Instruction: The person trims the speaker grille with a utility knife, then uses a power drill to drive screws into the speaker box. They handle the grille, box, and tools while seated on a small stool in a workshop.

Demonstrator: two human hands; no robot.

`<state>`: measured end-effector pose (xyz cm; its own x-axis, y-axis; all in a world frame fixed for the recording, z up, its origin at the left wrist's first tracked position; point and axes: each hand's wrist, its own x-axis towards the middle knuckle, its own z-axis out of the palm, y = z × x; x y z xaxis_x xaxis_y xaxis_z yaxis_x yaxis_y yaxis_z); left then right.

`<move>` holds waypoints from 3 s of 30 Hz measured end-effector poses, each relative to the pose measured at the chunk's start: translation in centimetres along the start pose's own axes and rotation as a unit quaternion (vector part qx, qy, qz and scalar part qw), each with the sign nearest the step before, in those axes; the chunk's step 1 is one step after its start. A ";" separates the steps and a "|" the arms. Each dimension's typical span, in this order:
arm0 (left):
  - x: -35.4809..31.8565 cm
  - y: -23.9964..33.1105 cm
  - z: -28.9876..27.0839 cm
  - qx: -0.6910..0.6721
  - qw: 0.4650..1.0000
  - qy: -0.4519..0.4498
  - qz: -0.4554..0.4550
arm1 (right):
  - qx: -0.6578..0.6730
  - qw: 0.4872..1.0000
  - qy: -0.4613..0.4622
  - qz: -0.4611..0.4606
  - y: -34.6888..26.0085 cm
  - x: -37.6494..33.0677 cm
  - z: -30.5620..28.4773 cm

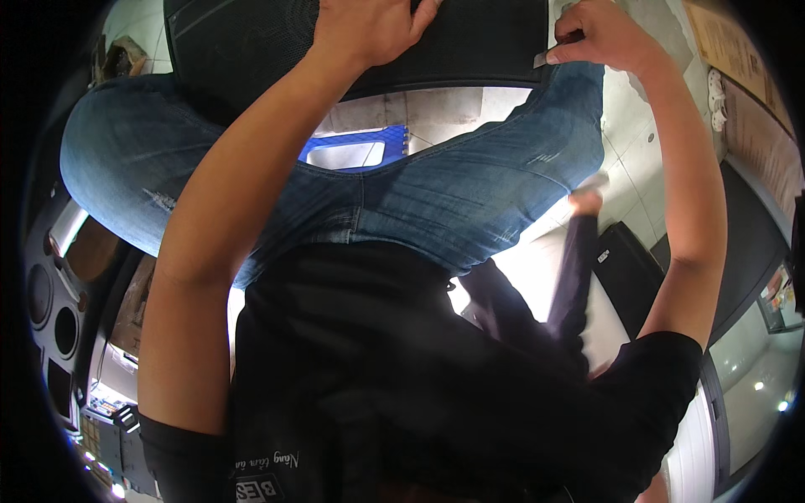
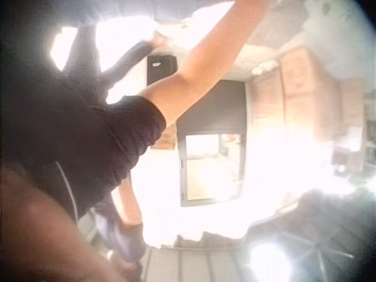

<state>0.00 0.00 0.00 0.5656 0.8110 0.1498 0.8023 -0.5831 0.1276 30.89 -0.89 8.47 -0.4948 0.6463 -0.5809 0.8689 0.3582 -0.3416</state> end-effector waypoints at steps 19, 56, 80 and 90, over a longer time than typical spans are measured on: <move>-0.2 -0.4 -0.1 -0.001 1.000 0.003 -0.004 | 0.038 0.994 -0.074 0.068 -1.1 1.5 -0.8; -0.3 -0.2 0.1 -0.006 1.000 0.015 -0.011 | -0.349 0.921 -0.067 -0.157 -5.6 3.7 -1.4; -2.0 0.0 -2.8 -0.391 0.917 -0.072 0.025 | 0.747 0.387 0.521 0.145 -19.3 1.8 12.7; -5.3 3.4 -6.7 -0.565 0.709 -0.397 -0.141 | 0.806 0.322 0.477 0.142 -22.6 3.3 14.2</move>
<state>-1.56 -6.62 6.20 0.7028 0.4118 -0.5801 0.4929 0.3060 0.8145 9.46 -16.43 3.77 0.4981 0.6872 -0.5289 -0.6370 -0.1238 -0.7608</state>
